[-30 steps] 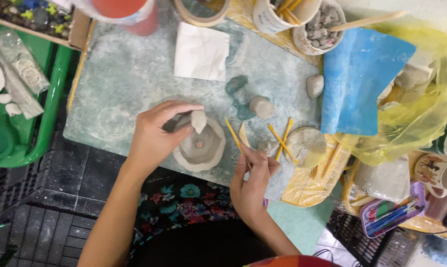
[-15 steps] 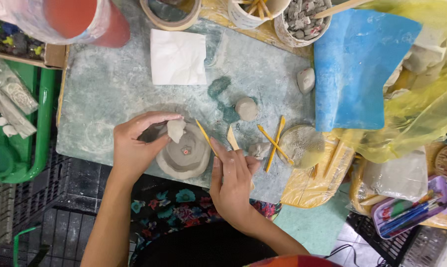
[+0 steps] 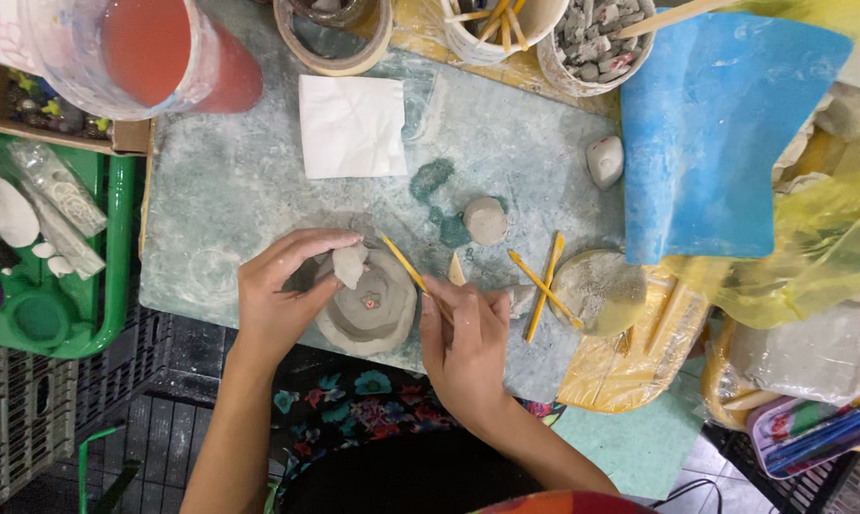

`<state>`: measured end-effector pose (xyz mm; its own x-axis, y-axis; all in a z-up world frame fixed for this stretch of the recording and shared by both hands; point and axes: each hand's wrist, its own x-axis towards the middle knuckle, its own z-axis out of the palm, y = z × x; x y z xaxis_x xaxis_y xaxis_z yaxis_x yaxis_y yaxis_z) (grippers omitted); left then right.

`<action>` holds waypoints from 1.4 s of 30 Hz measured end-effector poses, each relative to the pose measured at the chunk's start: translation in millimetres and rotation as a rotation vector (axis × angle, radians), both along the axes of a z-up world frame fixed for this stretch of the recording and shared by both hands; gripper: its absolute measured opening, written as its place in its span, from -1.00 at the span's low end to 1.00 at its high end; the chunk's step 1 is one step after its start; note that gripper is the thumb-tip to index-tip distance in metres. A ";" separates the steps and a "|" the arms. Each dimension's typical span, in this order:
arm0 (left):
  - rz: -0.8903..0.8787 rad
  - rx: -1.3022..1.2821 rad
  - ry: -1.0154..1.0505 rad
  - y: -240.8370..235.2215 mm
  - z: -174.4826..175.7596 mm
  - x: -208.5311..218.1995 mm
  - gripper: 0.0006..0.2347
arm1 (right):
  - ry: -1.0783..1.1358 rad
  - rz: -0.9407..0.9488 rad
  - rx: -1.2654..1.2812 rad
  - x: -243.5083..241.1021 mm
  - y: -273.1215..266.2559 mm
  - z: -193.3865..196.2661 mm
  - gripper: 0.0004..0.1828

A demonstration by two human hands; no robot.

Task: The person shapes a piece of clay by hand, smoothing the edges and pinching a handle into a small bowl shape. They use a wooden tool to refine the surface and a thin brush to apply a liquid to the clay.

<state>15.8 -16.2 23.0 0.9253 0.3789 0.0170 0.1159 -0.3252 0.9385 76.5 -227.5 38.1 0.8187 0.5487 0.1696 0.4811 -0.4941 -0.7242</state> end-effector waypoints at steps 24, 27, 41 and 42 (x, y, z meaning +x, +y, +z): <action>-0.045 -0.228 -0.012 -0.5 3.9 -24.5 -0.53 | -0.041 0.057 -0.210 7.1 27.2 43.1 -0.52; -0.012 -0.193 -0.047 -4.9 5.9 -30.7 -0.53 | -0.010 0.100 -0.186 5.4 43.5 36.7 -0.51; -0.069 -0.277 -0.097 24.8 -6.4 -26.6 -0.50 | 0.326 0.403 -0.149 68.5 57.3 38.0 -0.45; -0.105 -0.262 -0.073 28.5 -5.2 -26.6 -0.50 | 0.462 0.395 -0.114 71.5 59.2 38.0 -0.44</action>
<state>-10.8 12.4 17.8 0.9597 0.2810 -0.0007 0.0234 -0.0775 0.9967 147.9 -168.3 76.1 0.5250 0.8189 -0.2319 0.2923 -0.4294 -0.8545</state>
